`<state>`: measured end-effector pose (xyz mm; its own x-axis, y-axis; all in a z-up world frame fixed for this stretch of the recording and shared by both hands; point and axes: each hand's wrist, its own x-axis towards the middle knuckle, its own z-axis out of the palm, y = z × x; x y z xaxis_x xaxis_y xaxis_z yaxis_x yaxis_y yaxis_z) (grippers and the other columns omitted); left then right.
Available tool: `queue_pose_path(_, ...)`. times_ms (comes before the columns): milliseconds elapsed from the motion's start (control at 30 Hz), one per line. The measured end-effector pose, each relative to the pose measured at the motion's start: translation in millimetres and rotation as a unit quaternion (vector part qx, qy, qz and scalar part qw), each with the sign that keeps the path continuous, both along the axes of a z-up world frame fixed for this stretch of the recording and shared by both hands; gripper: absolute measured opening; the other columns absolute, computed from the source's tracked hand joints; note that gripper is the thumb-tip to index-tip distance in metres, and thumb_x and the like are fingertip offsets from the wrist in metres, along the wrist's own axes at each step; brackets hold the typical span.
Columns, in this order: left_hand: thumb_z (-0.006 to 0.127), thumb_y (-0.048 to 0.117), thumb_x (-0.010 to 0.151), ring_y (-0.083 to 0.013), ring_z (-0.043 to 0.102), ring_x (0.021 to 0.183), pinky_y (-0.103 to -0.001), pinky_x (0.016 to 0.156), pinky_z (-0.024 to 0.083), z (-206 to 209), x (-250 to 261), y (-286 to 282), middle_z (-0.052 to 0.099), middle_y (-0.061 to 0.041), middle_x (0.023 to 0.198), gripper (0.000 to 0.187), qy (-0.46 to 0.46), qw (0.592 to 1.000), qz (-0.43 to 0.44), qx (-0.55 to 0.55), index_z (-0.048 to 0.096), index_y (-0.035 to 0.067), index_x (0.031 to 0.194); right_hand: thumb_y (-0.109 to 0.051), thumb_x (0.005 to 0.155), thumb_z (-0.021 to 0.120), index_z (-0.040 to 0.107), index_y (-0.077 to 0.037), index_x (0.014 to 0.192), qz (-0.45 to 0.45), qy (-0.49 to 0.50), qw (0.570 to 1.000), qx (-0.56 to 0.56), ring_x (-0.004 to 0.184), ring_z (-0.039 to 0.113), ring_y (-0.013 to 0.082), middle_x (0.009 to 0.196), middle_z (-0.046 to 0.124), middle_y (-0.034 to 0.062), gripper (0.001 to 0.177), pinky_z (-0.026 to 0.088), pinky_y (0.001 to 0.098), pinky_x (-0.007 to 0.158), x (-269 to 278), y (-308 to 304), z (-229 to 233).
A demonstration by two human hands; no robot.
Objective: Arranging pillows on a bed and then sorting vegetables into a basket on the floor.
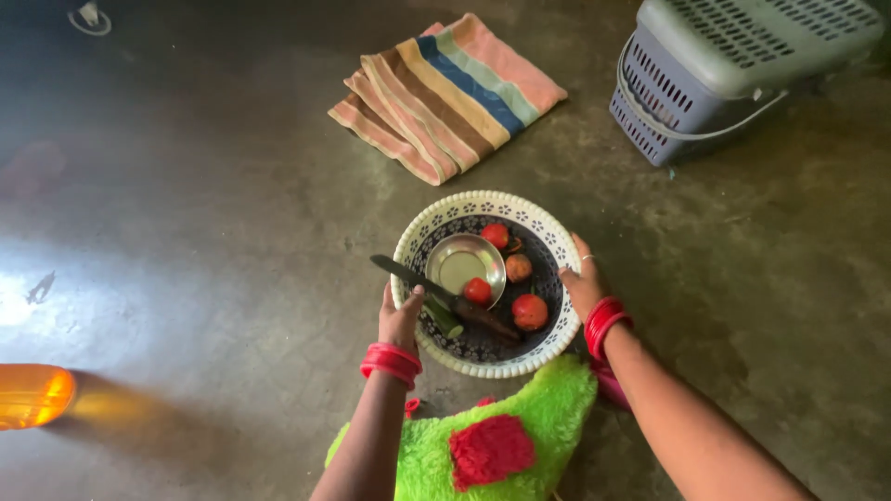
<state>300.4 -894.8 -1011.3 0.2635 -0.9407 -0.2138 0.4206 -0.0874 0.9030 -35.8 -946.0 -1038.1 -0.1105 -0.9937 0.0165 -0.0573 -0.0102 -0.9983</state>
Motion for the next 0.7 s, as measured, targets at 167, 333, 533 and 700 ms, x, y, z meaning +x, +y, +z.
queue_pose_path(167,0.063,0.015,0.093,-0.0205,0.066,0.094,-0.039,0.079,0.058,17,-6,5,0.068,-0.003,0.107,0.045,0.147,0.986,-0.040,0.073,0.053,0.010,0.137,0.007,0.089,0.055,0.037,-0.007,0.154,0.017,-0.008,1.000,-0.013,0.118,0.060,0.0172,0.137,0.061,0.0103,0.070,0.048,0.0338,0.102,8,4,33)
queue_pose_path(333,0.059,0.026,0.099,-0.0218,0.067,0.092,-0.041,0.078,0.060,20,-11,12,0.067,-0.005,0.110,0.044,0.243,0.966,-0.011,0.086,0.052,0.013,0.140,-0.012,0.096,0.065,0.049,-0.002,0.145,-0.049,-0.318,0.939,0.122,0.105,0.069,0.0247,0.121,0.069,0.0124,0.052,0.056,0.0401,0.093,19,28,55)
queue_pose_path(533,0.066,0.019,0.093,-0.0222,0.066,0.101,-0.040,0.088,0.056,-47,-2,4,0.068,-0.007,0.117,0.054,0.086,0.994,0.028,0.065,0.051,0.010,0.144,-0.012,0.092,0.063,0.040,-0.016,0.157,-0.091,0.227,0.966,0.084,0.109,0.067,0.0293,0.124,0.066,0.0148,0.069,0.051,0.0426,0.097,30,21,74)
queue_pose_path(700,0.076,0.010,0.083,-0.0295,0.053,0.124,-0.040,0.104,0.045,6,-10,11,0.051,-0.019,0.138,0.079,-0.338,0.933,0.124,-0.022,0.039,0.003,0.152,-0.010,0.084,0.073,0.057,-0.015,0.140,0.049,0.537,0.834,-0.113,0.130,0.055,0.0361,0.148,0.052,0.0108,0.058,0.044,0.0430,0.108,74,6,109)
